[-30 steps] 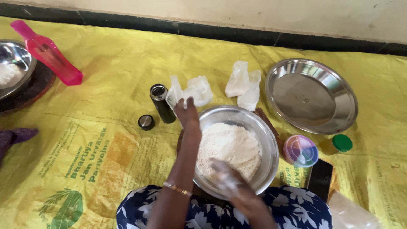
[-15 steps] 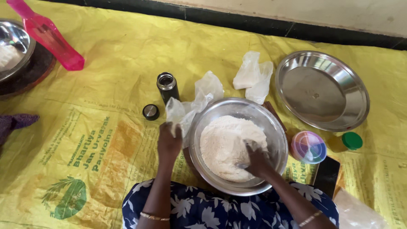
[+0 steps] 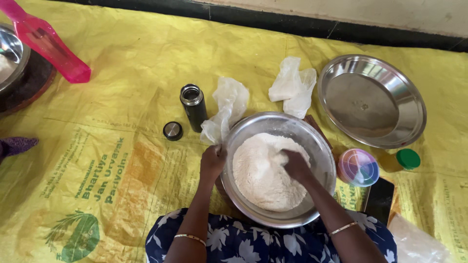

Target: The person kneads dough in a metal bowl using both hands. They briefly handle a plastic bag before continuing to knead the dough.

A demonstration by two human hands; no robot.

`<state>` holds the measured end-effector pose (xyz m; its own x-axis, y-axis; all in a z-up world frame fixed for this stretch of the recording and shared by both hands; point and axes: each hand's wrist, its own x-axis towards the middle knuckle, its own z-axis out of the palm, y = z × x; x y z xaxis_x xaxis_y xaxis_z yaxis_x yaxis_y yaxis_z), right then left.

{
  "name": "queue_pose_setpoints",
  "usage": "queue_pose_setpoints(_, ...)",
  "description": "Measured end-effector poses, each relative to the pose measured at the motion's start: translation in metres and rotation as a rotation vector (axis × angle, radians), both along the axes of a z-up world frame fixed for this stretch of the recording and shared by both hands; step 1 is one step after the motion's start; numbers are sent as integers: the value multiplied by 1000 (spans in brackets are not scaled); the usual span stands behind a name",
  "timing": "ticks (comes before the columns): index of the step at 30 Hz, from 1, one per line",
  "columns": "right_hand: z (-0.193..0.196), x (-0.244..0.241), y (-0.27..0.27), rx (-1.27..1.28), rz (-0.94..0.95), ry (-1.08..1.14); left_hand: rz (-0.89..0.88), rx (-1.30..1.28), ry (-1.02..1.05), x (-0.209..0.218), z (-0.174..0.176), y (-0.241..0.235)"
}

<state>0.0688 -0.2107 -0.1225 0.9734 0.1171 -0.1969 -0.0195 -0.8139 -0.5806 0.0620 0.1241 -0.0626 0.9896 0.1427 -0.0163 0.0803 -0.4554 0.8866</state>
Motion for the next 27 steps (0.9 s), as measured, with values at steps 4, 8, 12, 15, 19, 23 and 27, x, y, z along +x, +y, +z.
queue_pose_setpoints(4, 17, 26, 8, -75, -64, 45, -9, -67, 25, 1, 3, 0)
queue_pose_setpoints(8, 39, 1, 84, -156, 202, 114, 4, -48, 64, 4, 8, -2)
queue_pose_setpoints(12, 58, -46, 112, -133, 327, 350, 19, -93, 117, 3, 12, -1)
queue_pose_setpoints(15, 57, -65, 89, -140, 400, 165, 5, -72, 79, 3, 13, -1)
queue_pose_setpoints(19, 41, -39, 42, -147, 156, 101, 2, -114, 97, 2, 16, -1)
queue_pose_setpoints(23, 22, -5, 8, -98, -50, -94, 13, -120, 109, 2, 18, -3)
queue_pose_setpoints(27, 6, 18, 2, 52, 24, -207, 16, -90, 115, 2, 17, -3)
